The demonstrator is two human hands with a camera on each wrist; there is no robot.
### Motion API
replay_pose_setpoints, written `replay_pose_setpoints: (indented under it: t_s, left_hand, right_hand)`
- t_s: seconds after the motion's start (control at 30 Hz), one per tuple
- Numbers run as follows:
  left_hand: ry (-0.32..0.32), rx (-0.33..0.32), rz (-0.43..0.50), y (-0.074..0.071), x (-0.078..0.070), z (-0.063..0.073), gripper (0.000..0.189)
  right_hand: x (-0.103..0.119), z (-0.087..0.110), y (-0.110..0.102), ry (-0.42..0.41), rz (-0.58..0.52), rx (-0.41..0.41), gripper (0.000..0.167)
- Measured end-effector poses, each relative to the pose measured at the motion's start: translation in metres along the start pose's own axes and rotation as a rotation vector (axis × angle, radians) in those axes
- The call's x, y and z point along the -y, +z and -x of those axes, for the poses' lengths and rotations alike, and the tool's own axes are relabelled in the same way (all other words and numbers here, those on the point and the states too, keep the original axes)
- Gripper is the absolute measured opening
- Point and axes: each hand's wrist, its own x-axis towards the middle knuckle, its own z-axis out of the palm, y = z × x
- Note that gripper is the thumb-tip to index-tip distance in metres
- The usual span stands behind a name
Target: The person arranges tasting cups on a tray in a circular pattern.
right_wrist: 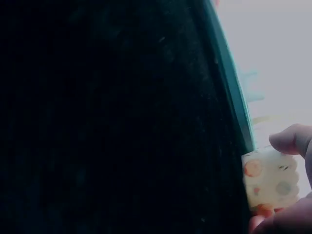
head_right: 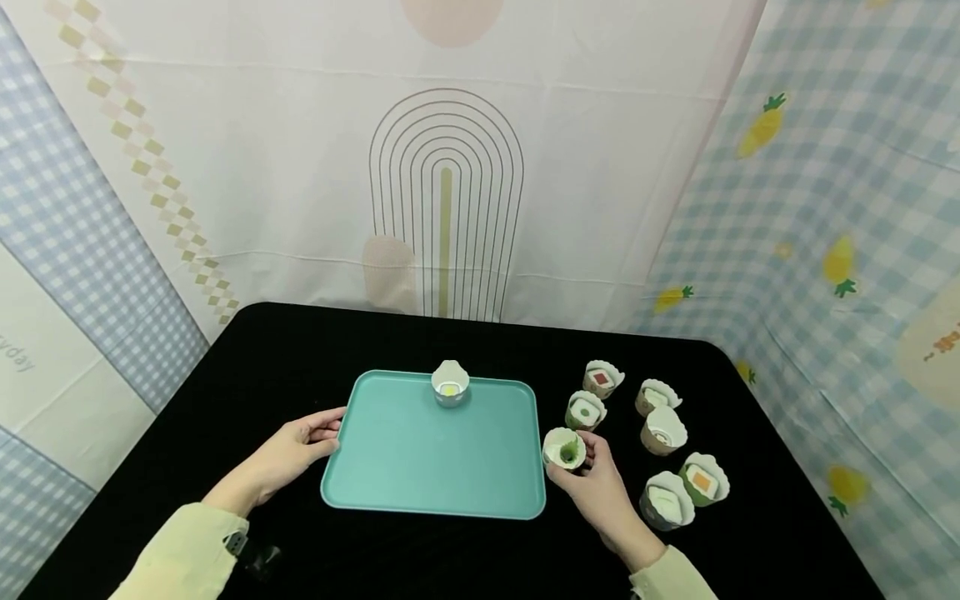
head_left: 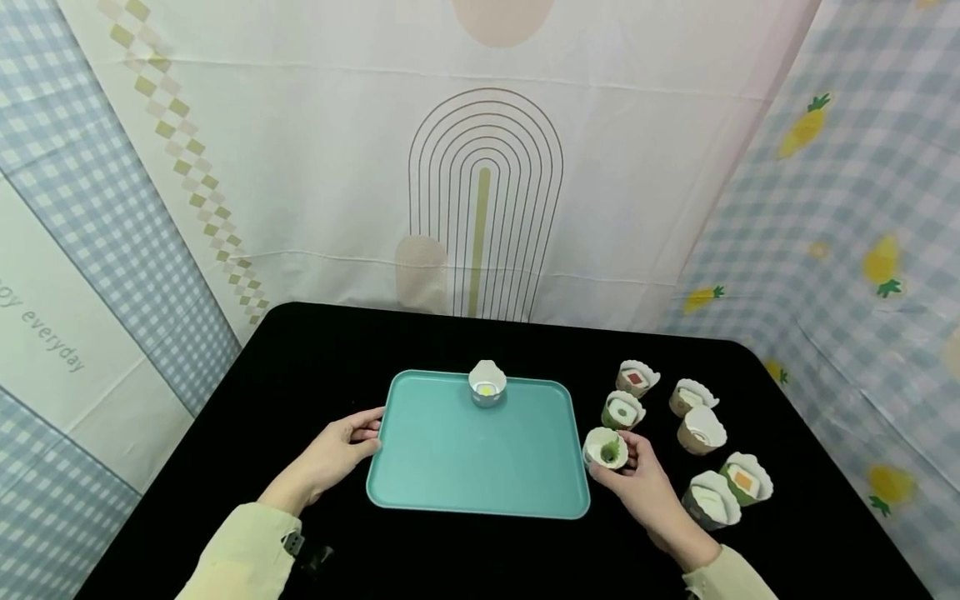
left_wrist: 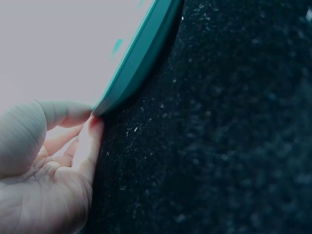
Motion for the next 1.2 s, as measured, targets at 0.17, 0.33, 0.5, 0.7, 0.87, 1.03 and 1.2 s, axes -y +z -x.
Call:
replay_pose_setpoints:
  t_s: [0.17, 0.33, 0.5, 0.7, 0.87, 1.03, 1.2]
  left_hand:
    - [0.008, 0.010, 0.000, -0.0010, -0.0029, 0.0003, 0.053]
    - [0.005, -0.003, -0.026, -0.0013, -0.0008, 0.0007, 0.053]
    - [0.009, 0.006, -0.015, -0.0005, 0.0000, -0.0005, 0.053]
    - [0.001, 0.003, -0.009, -0.0006, 0.0008, -0.0009, 0.053]
    - [-0.003, -0.002, -0.010, -0.0002, 0.0017, -0.0002, 0.053]
    - [0.004, 0.005, -0.004, 0.0000, 0.0014, 0.0000, 0.053]
    - [0.005, 0.011, 0.001, 0.0008, 0.0001, 0.0002, 0.053]
  right_hand:
    - [-0.0041, -0.0033, -0.0022, 0.054, -0.111, 0.091, 0.077]
    - [-0.0048, -0.0053, -0.0001, 0.038, -0.111, 0.110, 0.073]
    - [-0.0059, -0.0046, 0.0008, 0.036, -0.118, 0.093, 0.070]
    - [-0.0054, -0.0049, 0.0024, 0.024, -0.114, 0.094, 0.068]
    - [-0.0050, -0.0062, 0.0033, 0.027, -0.113, 0.093, 0.066]
    - [-0.0043, -0.0060, 0.0029, 0.033, -0.113, 0.085, 0.065]
    - [-0.0030, -0.0042, 0.0020, 0.058, -0.133, 0.071, 0.065]
